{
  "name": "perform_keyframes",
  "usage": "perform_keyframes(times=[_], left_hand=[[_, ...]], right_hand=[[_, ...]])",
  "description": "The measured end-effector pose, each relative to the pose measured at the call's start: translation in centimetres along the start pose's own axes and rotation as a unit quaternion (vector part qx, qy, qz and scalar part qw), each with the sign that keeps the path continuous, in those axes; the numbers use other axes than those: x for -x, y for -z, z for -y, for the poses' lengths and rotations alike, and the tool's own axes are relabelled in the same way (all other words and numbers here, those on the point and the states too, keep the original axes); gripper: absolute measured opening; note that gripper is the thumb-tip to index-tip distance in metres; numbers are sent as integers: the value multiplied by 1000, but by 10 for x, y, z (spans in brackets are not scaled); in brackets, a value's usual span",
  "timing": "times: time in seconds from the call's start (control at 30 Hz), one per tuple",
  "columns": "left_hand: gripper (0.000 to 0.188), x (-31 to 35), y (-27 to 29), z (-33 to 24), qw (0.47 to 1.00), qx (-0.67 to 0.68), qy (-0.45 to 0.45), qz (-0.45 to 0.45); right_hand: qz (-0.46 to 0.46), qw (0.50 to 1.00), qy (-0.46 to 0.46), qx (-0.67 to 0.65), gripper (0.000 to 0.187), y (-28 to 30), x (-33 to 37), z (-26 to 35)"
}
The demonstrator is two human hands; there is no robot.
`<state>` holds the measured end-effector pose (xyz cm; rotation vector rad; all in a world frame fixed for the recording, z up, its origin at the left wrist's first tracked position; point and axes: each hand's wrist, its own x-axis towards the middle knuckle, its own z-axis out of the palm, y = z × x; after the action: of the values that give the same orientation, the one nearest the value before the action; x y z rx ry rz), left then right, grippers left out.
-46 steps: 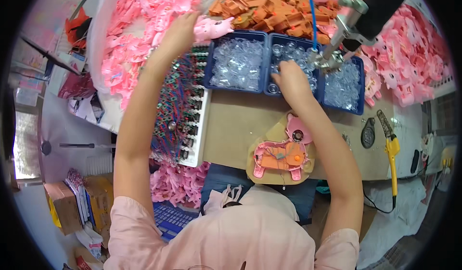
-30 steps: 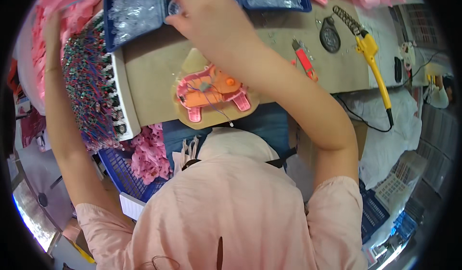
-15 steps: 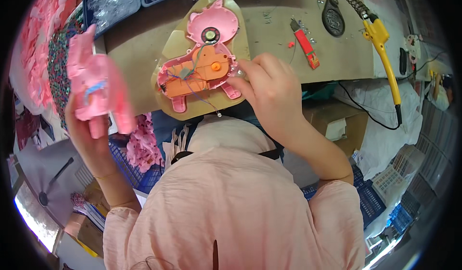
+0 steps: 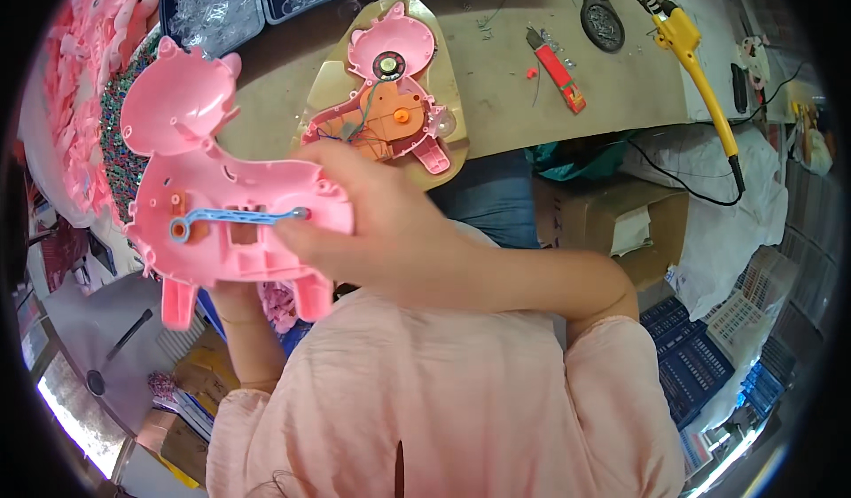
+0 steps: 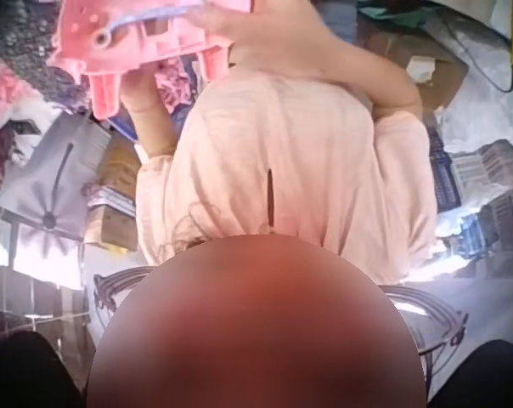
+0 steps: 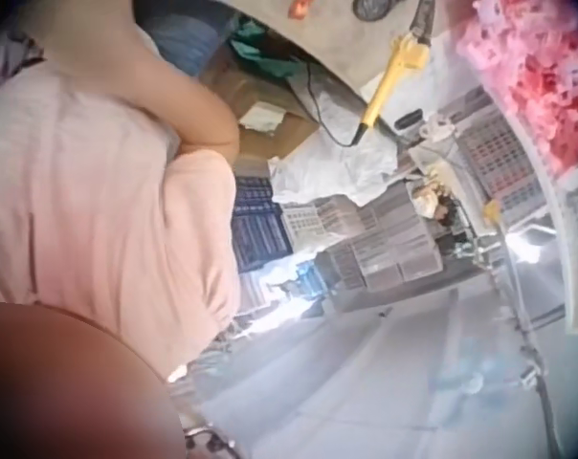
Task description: Assemble a plastic toy pony by installing internal electronic components, soldering connections, and fastening the outer shell pieces together.
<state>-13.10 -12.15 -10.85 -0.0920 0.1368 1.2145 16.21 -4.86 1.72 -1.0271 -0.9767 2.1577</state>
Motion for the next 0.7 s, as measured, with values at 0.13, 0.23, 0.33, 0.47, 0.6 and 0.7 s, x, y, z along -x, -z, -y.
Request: perform_keyframes(times=[0.13, 0.23, 0.33, 0.47, 0.6, 0.7], left_hand=[[72, -43, -92, 93, 897, -402, -123, -134], [63, -43, -109, 86, 866, -420, -87, -256], [51, -45, -116, 77, 888, -403, -122, -182], [33, -72, -114, 71, 874, -433, -98, -198], [32, -79, -113, 74, 850, -463, -113, -226], [32, -83, -104, 82, 841, -460, -142, -248]], right_hand=[[14, 965, 155, 211, 46, -5, -12, -23], [124, 788, 256, 546, 38, 30, 11, -4], [116, 682, 324, 645, 38, 59, 13, 10], [116, 431, 480, 755, 31, 83, -4, -10], [175, 538, 444, 694, 15, 80, -11, -6], [110, 753, 316, 567, 12, 68, -15, -3]])
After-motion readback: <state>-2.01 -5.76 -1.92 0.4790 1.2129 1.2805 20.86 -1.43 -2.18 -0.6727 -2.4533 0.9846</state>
